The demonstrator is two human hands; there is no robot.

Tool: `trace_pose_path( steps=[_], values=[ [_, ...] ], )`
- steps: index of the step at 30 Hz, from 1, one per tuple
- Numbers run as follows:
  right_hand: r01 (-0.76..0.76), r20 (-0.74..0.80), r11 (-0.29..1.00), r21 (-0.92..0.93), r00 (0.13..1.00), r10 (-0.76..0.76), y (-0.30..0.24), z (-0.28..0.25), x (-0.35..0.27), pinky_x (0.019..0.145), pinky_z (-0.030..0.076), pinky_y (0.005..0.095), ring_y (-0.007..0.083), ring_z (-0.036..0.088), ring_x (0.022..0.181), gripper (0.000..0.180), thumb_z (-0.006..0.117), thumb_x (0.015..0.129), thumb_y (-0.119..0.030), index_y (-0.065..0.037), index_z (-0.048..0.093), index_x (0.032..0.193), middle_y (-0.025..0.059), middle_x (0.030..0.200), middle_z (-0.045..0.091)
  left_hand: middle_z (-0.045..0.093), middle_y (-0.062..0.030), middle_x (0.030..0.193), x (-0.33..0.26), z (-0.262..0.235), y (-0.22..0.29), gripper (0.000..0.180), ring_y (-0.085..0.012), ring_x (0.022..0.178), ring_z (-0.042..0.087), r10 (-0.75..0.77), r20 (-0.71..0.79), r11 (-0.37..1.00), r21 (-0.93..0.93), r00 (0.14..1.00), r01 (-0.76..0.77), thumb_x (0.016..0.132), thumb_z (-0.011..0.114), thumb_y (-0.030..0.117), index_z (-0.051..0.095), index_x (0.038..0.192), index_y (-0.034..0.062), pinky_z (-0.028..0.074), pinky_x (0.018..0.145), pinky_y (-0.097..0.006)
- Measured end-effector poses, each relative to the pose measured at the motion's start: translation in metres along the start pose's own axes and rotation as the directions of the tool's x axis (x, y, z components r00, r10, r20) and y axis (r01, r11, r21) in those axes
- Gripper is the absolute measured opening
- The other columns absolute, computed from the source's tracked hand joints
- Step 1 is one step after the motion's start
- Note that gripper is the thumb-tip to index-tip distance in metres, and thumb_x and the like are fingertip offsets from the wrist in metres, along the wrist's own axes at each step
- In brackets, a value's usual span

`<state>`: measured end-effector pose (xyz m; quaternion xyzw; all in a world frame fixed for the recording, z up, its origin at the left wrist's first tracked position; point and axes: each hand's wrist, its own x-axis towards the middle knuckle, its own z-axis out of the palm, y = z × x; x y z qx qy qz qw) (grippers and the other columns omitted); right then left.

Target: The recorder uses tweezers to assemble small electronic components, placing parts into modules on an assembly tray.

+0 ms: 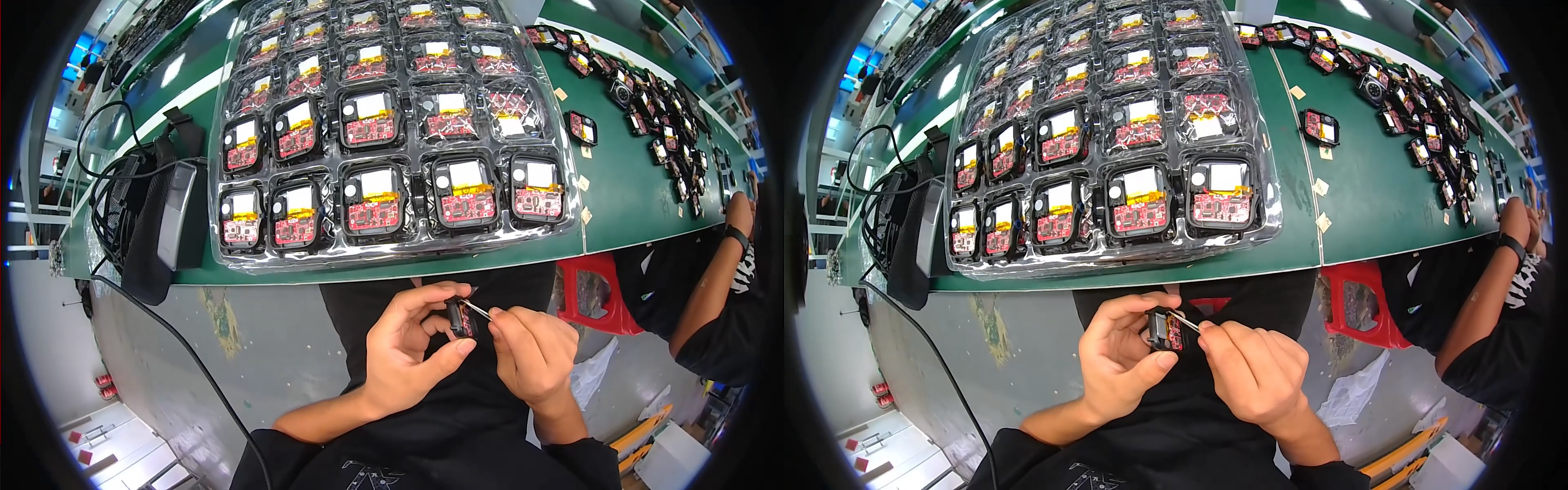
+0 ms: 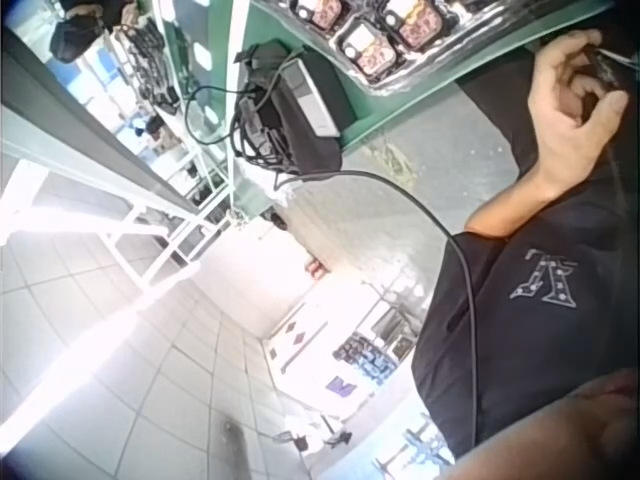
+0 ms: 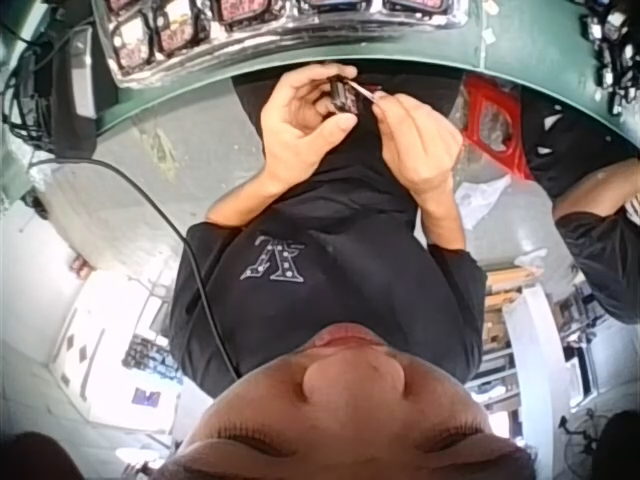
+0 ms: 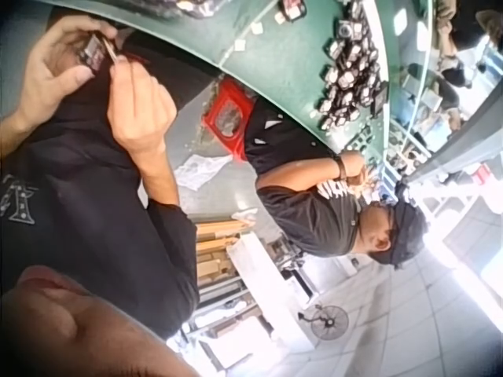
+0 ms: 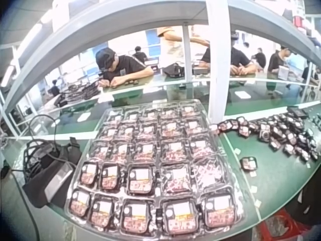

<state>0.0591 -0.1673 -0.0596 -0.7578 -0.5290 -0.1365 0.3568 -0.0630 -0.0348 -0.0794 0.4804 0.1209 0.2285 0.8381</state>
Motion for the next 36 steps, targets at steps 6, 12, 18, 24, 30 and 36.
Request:
trace_pose_path(
  steps=[6, 12, 18, 24, 30, 36],
  values=[
    [0.000, 0.064, 0.999, -0.046, 0.998, 0.003, -0.004, -0.003, 0.003, 0.044, 0.040, 0.0260, 0.0128, 0.055, 0.051, 0.013, 0.075, 0.081, -0.006, 0.000, 0.071, 0.091, 0.0047, 0.076, 0.064, 0.054, -0.0261, 0.135, -0.004, -0.003, -0.001, 0.057, -0.0279, 0.125, 0.056, 0.028, -0.012, 0.987, 0.156, 1.000, -0.026, 0.083, 0.076, -0.006, 0.048, 0.133, -0.0031, 0.052, 0.098, -0.037],
    [0.003, 0.132, 0.998, -0.069, 0.991, 0.006, -0.005, -0.006, 0.003, 0.044, 0.040, 0.0257, 0.0125, 0.055, 0.052, 0.014, 0.075, 0.080, -0.007, -0.001, 0.072, 0.093, 0.0042, 0.078, 0.064, 0.054, -0.0257, 0.136, -0.005, -0.007, -0.001, 0.056, -0.0285, 0.127, 0.055, 0.030, 0.006, 0.967, 0.252, 1.000, -0.030, 0.083, 0.077, -0.006, 0.049, 0.132, -0.0040, 0.053, 0.098, -0.037],
    [-0.022, 0.077, 1.000, -0.022, 0.997, 0.024, -0.003, -0.002, 0.002, 0.045, 0.042, 0.0265, 0.0134, 0.056, 0.053, 0.017, 0.077, 0.079, -0.007, -0.001, 0.071, 0.094, 0.0045, 0.078, 0.063, 0.052, -0.0220, 0.140, 0.000, -0.006, -0.002, 0.057, -0.0214, 0.118, 0.059, 0.033, -0.005, 0.995, 0.093, 0.999, -0.033, 0.085, 0.076, -0.006, 0.049, 0.135, -0.0044, 0.053, 0.086, -0.030],
    [-0.040, 0.025, 0.997, 0.060, 0.999, 0.038, 0.004, 0.004, -0.004, 0.045, 0.042, 0.0272, 0.0149, 0.057, 0.053, 0.018, 0.078, 0.079, -0.006, -0.001, 0.071, 0.094, 0.0053, 0.077, 0.063, 0.051, -0.0191, 0.137, 0.000, -0.006, 0.000, 0.052, -0.0219, 0.121, 0.058, -0.034, 0.001, 0.999, -0.005, 0.999, 0.034, 0.089, 0.071, -0.006, 0.048, 0.135, -0.0042, 0.053, 0.095, -0.033],
    [-0.001, 0.021, 1.000, 0.016, 1.000, 0.001, 0.005, 0.006, -0.005, 0.045, 0.041, 0.0275, 0.0148, 0.056, 0.053, 0.015, 0.078, 0.078, -0.006, 0.000, 0.071, 0.090, 0.0055, 0.076, 0.062, 0.051, -0.0186, 0.137, -0.001, -0.006, -0.001, 0.051, -0.0208, 0.119, 0.059, -0.093, -0.039, 0.992, -0.084, 0.995, 0.090, 0.090, 0.069, -0.006, 0.047, 0.136, -0.0050, 0.052, 0.097, -0.032],
    [0.013, 0.011, 1.000, 0.022, 1.000, -0.013, 0.005, 0.006, -0.005, 0.045, 0.042, 0.0274, 0.0146, 0.056, 0.053, 0.014, 0.078, 0.078, -0.006, 0.000, 0.070, 0.089, 0.0052, 0.075, 0.062, 0.051, -0.0189, 0.137, -0.003, -0.008, 0.002, 0.051, -0.0190, 0.117, 0.059, -0.106, -0.026, 0.990, -0.101, 0.994, 0.103, 0.090, 0.068, -0.007, 0.047, 0.136, -0.0048, 0.053, 0.095, -0.031]
  ],
)
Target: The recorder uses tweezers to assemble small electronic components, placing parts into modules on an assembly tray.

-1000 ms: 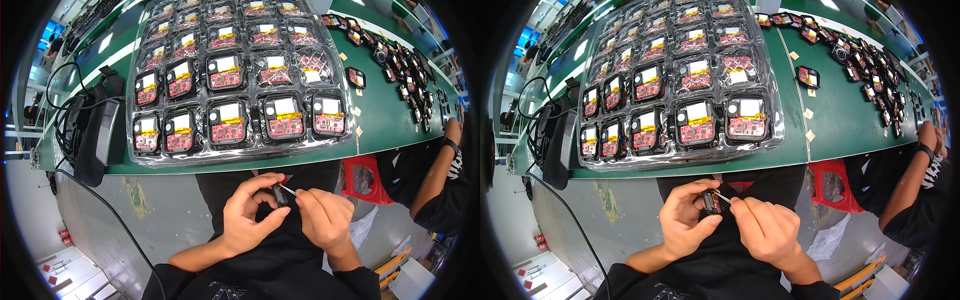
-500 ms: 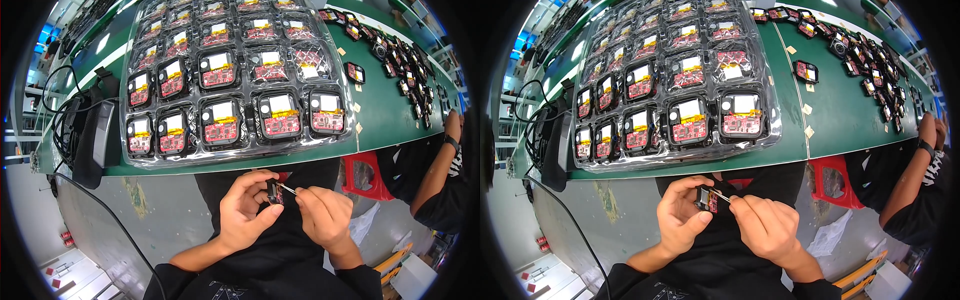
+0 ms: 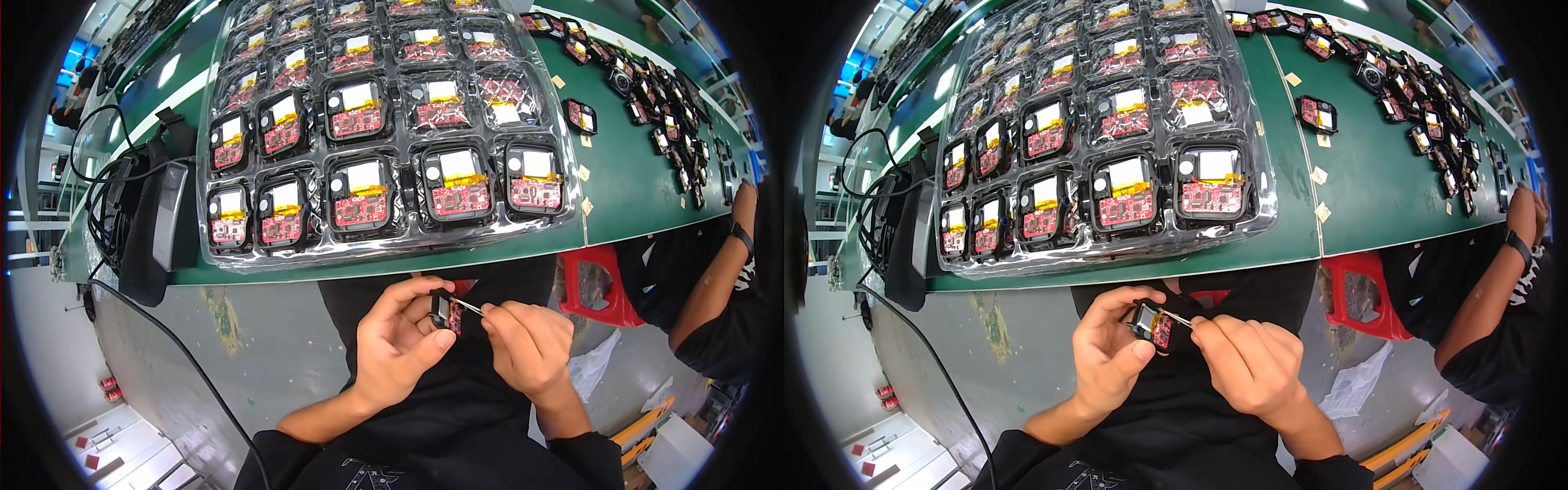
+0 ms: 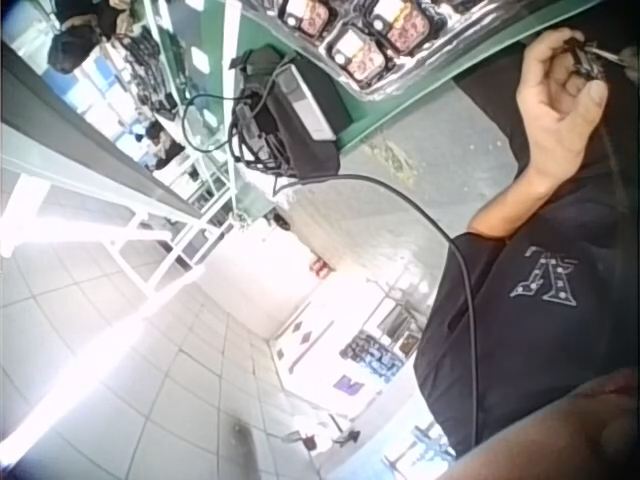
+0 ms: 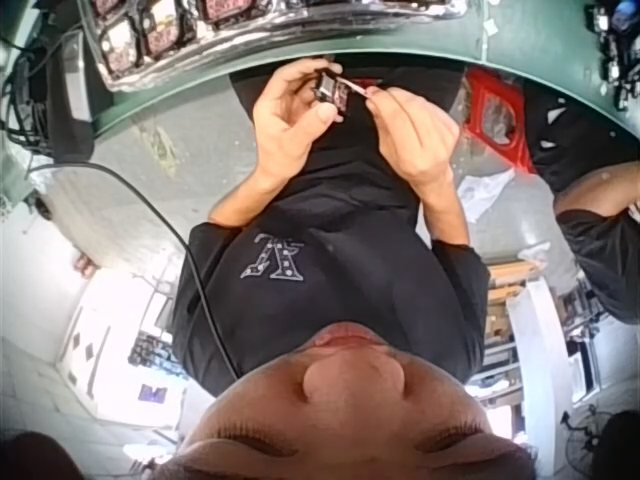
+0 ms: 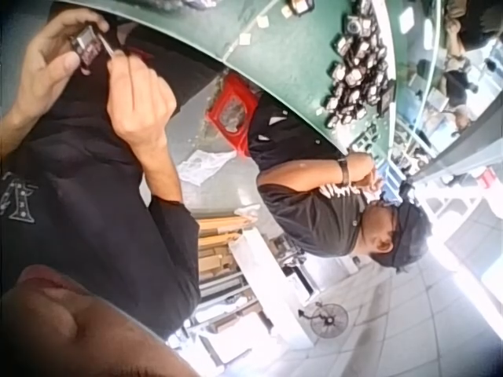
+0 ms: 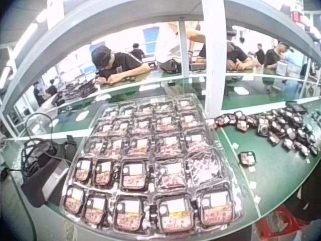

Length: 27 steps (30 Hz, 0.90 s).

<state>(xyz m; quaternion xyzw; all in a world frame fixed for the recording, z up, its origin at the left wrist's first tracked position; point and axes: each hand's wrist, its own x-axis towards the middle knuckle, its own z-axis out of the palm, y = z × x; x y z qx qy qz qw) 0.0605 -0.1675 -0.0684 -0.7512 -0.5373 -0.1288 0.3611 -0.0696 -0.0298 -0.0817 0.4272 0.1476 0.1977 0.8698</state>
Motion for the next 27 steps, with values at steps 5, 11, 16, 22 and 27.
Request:
trace_pose_path(
  steps=[5, 11, 16, 22, 27],
  values=[
    [-0.008, -0.019, 0.999, 0.052, 1.000, 0.009, 0.001, 0.003, -0.003, 0.046, 0.044, 0.0276, 0.0156, 0.058, 0.054, 0.016, 0.079, 0.078, -0.004, 0.000, 0.070, 0.090, 0.0059, 0.076, 0.063, 0.051, -0.0193, 0.138, -0.001, -0.001, 0.000, 0.050, -0.0191, 0.117, 0.059, -0.018, -0.008, 1.000, -0.018, 1.000, 0.018, 0.090, 0.068, -0.006, 0.047, 0.135, -0.0050, 0.053, 0.094, -0.031],
    [-0.028, -0.012, 0.996, 0.090, 0.999, 0.030, -0.001, 0.003, -0.006, 0.048, 0.046, 0.0277, 0.0171, 0.059, 0.055, 0.019, 0.079, 0.077, -0.003, 0.001, 0.070, 0.093, 0.0070, 0.078, 0.064, 0.050, -0.0197, 0.138, -0.004, -0.001, 0.002, 0.050, -0.0199, 0.115, 0.059, -0.049, -0.011, 0.998, -0.027, 0.999, 0.049, 0.091, 0.069, -0.005, 0.047, 0.135, -0.0051, 0.056, 0.089, -0.031],
    [-0.041, -0.020, 0.995, 0.090, 0.999, 0.043, -0.002, 0.007, -0.008, 0.048, 0.047, 0.0283, 0.0173, 0.060, 0.056, 0.019, 0.079, 0.078, -0.003, 0.001, 0.070, 0.095, 0.0074, 0.079, 0.064, 0.050, -0.0205, 0.138, -0.005, -0.002, 0.001, 0.050, -0.0205, 0.113, 0.060, -0.069, -0.019, 0.996, -0.066, 0.997, 0.068, 0.091, 0.070, -0.004, 0.048, 0.135, -0.0053, 0.057, 0.088, -0.033],
    [-0.032, -0.018, 0.999, 0.035, 0.999, 0.033, -0.006, 0.008, -0.008, 0.048, 0.047, 0.0280, 0.0179, 0.061, 0.056, 0.018, 0.078, 0.079, -0.004, 0.002, 0.070, 0.095, 0.0070, 0.078, 0.063, 0.050, -0.0214, 0.140, -0.007, 0.005, 0.002, 0.053, -0.0248, 0.120, 0.059, -0.074, -0.071, 0.995, -0.079, 0.995, 0.069, 0.089, 0.072, -0.004, 0.048, 0.136, -0.0056, 0.056, 0.094, -0.036],
    [-0.048, 0.017, 0.986, 0.157, 0.999, 0.046, 0.000, -0.004, 0.003, 0.051, 0.050, 0.0298, 0.0198, 0.063, 0.059, 0.018, 0.080, 0.080, -0.006, 0.000, 0.070, 0.094, 0.0081, 0.078, 0.065, 0.051, -0.0212, 0.140, -0.006, 0.001, 0.005, 0.056, -0.0294, 0.127, 0.057, 0.041, -0.020, 0.999, 0.003, 0.999, -0.040, 0.086, 0.072, -0.009, 0.047, 0.136, -0.0054, 0.053, 0.101, -0.039]
  ],
)
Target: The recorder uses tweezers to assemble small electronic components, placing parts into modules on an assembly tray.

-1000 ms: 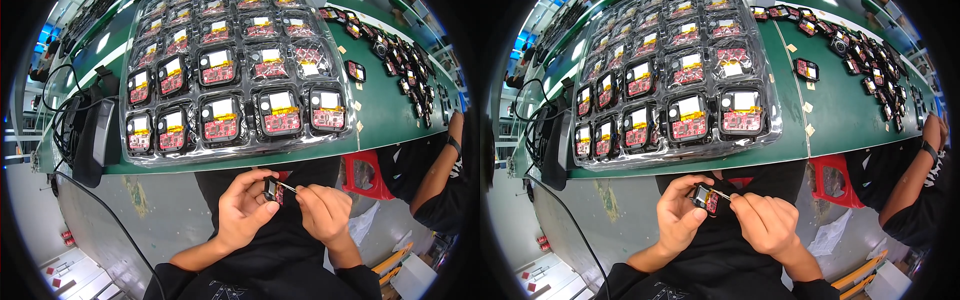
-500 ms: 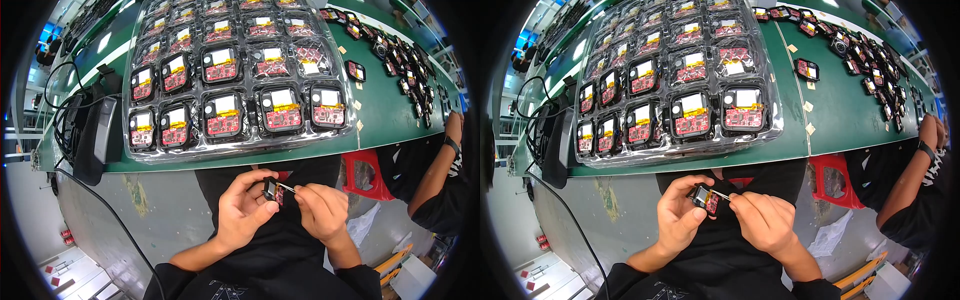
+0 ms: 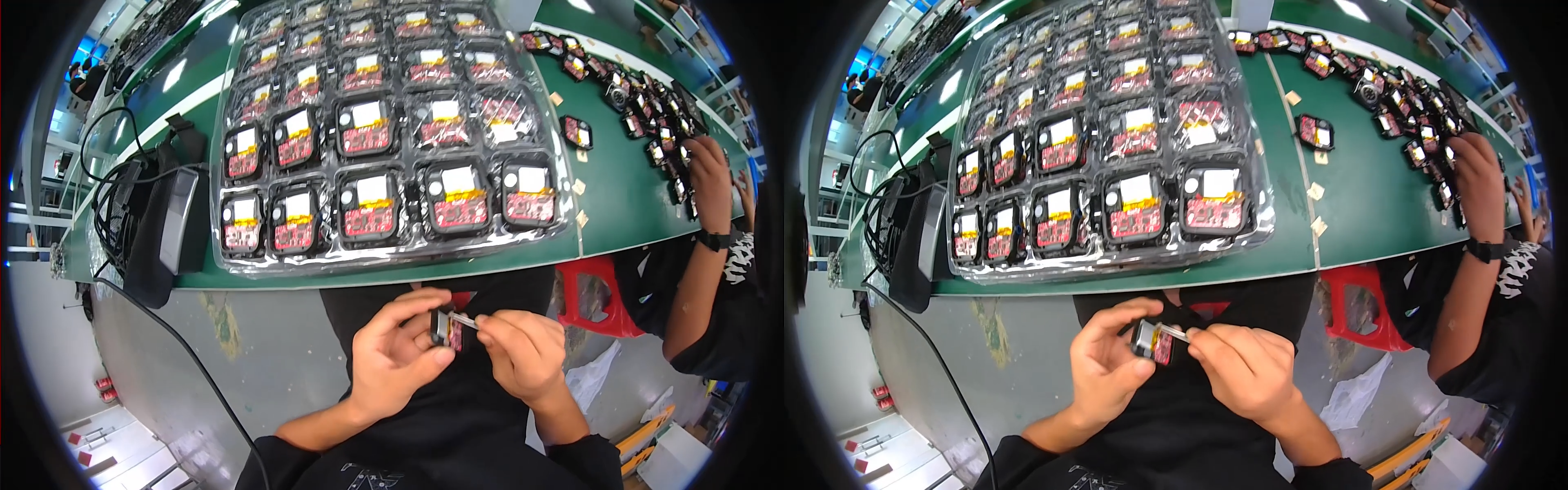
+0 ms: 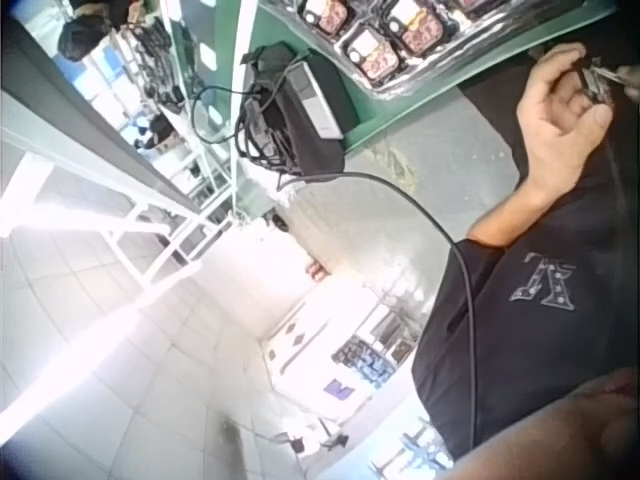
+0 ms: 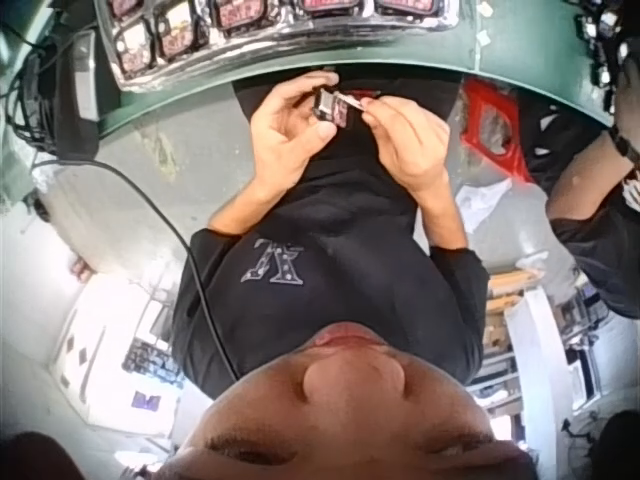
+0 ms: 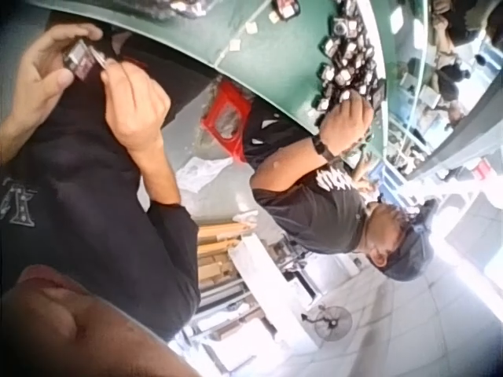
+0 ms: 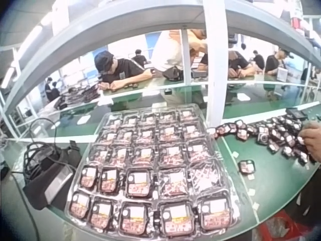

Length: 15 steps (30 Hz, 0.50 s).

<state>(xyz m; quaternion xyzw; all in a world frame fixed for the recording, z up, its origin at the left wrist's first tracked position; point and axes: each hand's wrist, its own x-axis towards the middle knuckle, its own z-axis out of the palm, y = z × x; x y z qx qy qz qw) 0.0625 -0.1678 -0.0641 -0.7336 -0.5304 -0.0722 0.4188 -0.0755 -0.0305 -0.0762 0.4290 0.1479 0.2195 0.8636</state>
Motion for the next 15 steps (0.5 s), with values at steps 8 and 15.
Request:
trace_pose_path(
  steps=[8, 15],
  values=[
    [-0.342, -0.342, 0.938, -0.056, 0.889, 0.304, 0.055, -0.034, 0.032, 0.069, 0.047, 0.0330, 0.0249, 0.058, 0.079, 0.018, 0.067, 0.094, -0.006, 0.004, 0.064, 0.109, 0.0138, 0.094, 0.060, 0.061, -0.0236, 0.115, 0.010, 0.018, 0.057, 0.055, -0.0349, 0.106, 0.067, 0.036, 0.073, 0.990, 0.130, 0.997, -0.046, 0.081, 0.084, 0.022, 0.051, 0.120, 0.0010, 0.055, 0.095, -0.050],
    [-0.521, -0.384, 0.751, -0.406, 0.843, 0.377, 0.086, -0.032, 0.091, 0.069, 0.053, 0.0421, 0.0343, 0.067, 0.082, 0.036, 0.072, 0.093, -0.028, -0.006, 0.066, 0.122, 0.0141, 0.108, 0.058, 0.057, -0.0177, 0.110, 0.072, 0.051, 0.127, 0.028, -0.0258, 0.098, 0.067, 0.260, 0.296, 0.682, 0.618, 0.919, -0.391, 0.088, 0.061, -0.011, 0.060, 0.115, -0.0072, 0.056, 0.091, -0.039]
  ],
)
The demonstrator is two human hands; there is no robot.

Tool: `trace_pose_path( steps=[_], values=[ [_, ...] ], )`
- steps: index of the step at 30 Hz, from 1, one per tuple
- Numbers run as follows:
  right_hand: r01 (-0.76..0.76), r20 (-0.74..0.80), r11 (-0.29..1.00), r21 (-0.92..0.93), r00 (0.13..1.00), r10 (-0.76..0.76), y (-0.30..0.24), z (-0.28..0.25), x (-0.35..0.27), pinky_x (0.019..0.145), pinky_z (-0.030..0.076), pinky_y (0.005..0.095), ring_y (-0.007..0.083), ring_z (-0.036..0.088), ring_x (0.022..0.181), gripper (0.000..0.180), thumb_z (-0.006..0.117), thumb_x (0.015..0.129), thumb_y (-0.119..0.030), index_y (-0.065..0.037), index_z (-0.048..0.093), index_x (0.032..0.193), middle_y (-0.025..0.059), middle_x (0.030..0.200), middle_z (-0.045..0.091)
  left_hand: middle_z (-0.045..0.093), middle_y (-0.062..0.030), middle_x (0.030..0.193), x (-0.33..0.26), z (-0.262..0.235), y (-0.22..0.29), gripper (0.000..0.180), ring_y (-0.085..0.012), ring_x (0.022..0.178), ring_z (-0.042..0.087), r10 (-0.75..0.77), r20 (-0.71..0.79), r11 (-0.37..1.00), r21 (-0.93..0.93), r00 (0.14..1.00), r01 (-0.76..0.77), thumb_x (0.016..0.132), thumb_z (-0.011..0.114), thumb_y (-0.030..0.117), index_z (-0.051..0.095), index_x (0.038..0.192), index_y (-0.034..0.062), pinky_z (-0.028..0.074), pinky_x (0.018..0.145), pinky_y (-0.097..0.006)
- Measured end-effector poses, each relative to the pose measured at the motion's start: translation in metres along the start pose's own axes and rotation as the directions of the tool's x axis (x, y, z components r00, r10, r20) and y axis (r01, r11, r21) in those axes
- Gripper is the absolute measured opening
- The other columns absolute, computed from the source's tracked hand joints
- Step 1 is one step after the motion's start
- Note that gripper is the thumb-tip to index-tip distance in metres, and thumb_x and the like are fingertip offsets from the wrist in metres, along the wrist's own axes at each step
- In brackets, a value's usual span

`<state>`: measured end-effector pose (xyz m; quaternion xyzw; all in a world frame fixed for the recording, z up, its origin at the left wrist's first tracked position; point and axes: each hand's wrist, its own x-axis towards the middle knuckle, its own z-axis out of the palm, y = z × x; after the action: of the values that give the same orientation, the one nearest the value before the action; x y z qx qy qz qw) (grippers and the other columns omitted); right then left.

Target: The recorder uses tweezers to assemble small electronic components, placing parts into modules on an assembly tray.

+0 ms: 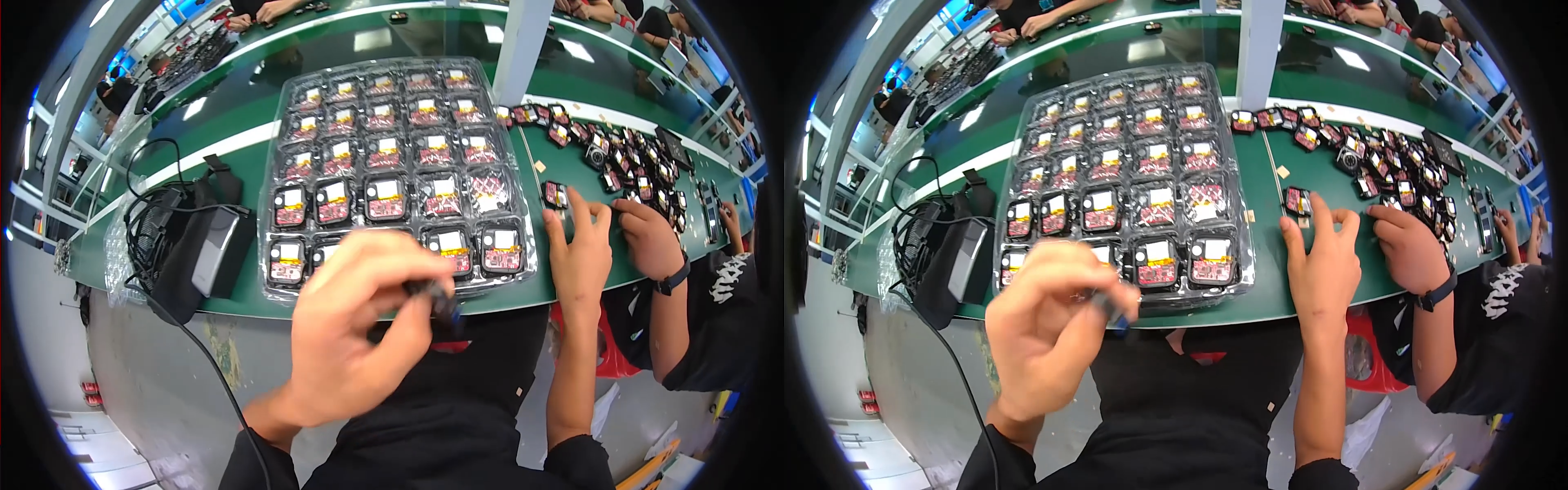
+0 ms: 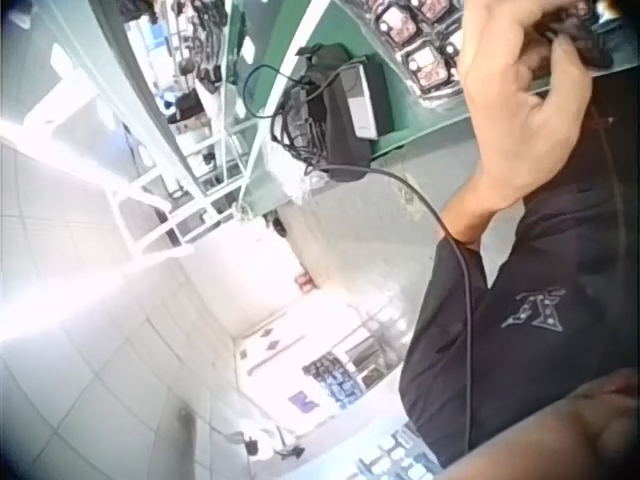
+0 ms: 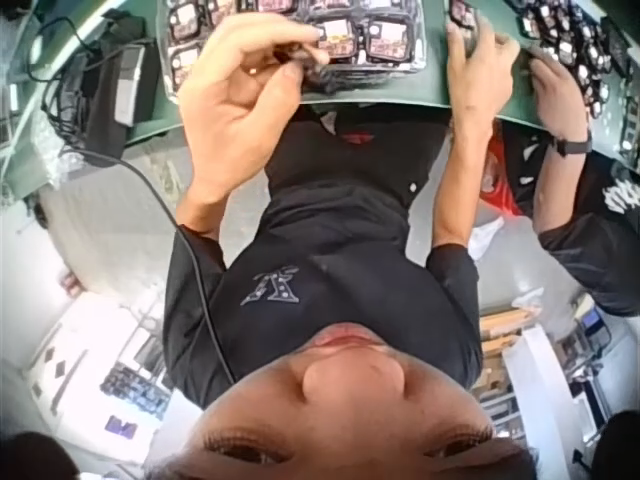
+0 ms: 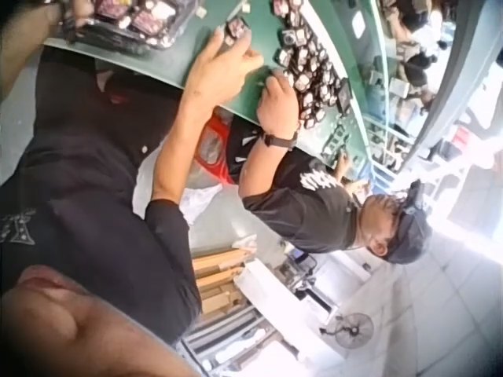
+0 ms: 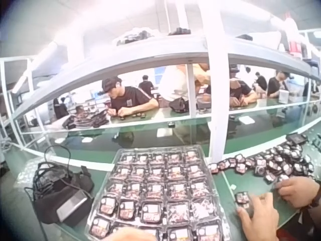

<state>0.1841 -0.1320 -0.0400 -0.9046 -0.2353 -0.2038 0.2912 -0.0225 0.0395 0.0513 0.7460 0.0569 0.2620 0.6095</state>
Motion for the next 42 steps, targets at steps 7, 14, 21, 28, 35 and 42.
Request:
trace_pose_path(
  steps=[7, 14, 21, 28, 35, 42],
  values=[
    [0.001, 0.094, 0.997, -0.071, 0.996, 0.006, 0.003, -0.002, -0.005, 0.067, 0.053, 0.0461, 0.0369, 0.068, 0.080, 0.034, 0.073, 0.090, -0.035, -0.013, 0.068, 0.115, 0.0116, 0.111, 0.063, 0.067, -0.0137, 0.097, 0.075, -0.004, -0.007, 0.024, -0.0245, 0.085, 0.069, 0.104, 0.056, 0.812, 0.572, 0.993, -0.117, 0.090, 0.067, -0.001, 0.066, 0.114, -0.0005, 0.058, 0.073, -0.034],
    [0.020, 0.100, 1.000, -0.013, 0.995, -0.018, 0.006, 0.001, -0.006, 0.064, 0.053, 0.0452, 0.0348, 0.068, 0.075, 0.033, 0.078, 0.085, -0.035, -0.013, 0.068, 0.107, 0.0075, 0.110, 0.063, 0.068, -0.0172, 0.111, 0.079, -0.005, -0.028, 0.018, -0.0361, 0.107, 0.062, 0.196, 0.178, 0.566, 0.782, 0.964, -0.259, 0.085, 0.073, 0.007, 0.071, 0.101, 0.0000, 0.049, 0.092, -0.045],
    [0.048, 0.091, 0.998, 0.029, 0.995, -0.050, 0.008, -0.003, -0.006, 0.063, 0.053, 0.0437, 0.0322, 0.068, 0.076, 0.030, 0.081, 0.081, -0.030, -0.013, 0.068, 0.102, 0.0044, 0.106, 0.065, 0.065, -0.0124, 0.122, 0.080, -0.011, -0.025, 0.028, -0.0337, 0.121, 0.056, 0.096, 0.250, 0.509, 0.820, 0.964, -0.263, 0.085, 0.075, 0.022, 0.075, 0.107, 0.0038, 0.044, 0.102, -0.044],
    [-0.019, 0.092, 0.992, 0.124, 0.996, 0.008, 0.007, -0.002, -0.006, 0.070, 0.054, 0.0441, 0.0335, 0.068, 0.085, 0.037, 0.081, 0.079, -0.029, -0.007, 0.067, 0.105, 0.0085, 0.106, 0.065, 0.066, -0.0123, 0.119, 0.076, -0.007, -0.023, 0.030, -0.0369, 0.122, 0.056, 0.170, 0.237, 0.393, 0.874, 0.957, -0.286, 0.083, 0.077, 0.020, 0.074, 0.108, 0.0057, 0.044, 0.102, -0.047],
    [-0.066, 0.245, 0.995, -0.081, 0.966, 0.084, 0.002, -0.027, -0.005, 0.073, 0.053, 0.0475, 0.0392, 0.068, 0.086, 0.043, 0.078, 0.084, -0.031, -0.006, 0.064, 0.116, 0.0129, 0.112, 0.062, 0.067, -0.0124, 0.114, 0.034, 0.010, 0.013, 0.035, -0.0369, 0.111, 0.063, 0.475, 0.109, 0.490, 0.791, 0.873, -0.366, 0.071, 0.082, 0.006, 0.073, 0.105, 0.0066, 0.049, 0.097, -0.050],
    [-0.032, 0.293, 0.980, -0.197, 0.952, 0.090, -0.012, -0.046, -0.009, 0.071, 0.054, 0.0484, 0.0392, 0.068, 0.080, 0.046, 0.079, 0.084, -0.032, -0.010, 0.063, 0.120, 0.0125, 0.110, 0.062, 0.069, -0.0115, 0.099, -0.035, 0.047, -0.018, 0.020, -0.0321, 0.099, 0.069, 0.543, 0.214, 0.695, 0.429, 0.812, -0.578, 0.077, 0.080, 0.011, 0.075, 0.095, 0.0058, 0.059, 0.084, -0.046]
  ],
)
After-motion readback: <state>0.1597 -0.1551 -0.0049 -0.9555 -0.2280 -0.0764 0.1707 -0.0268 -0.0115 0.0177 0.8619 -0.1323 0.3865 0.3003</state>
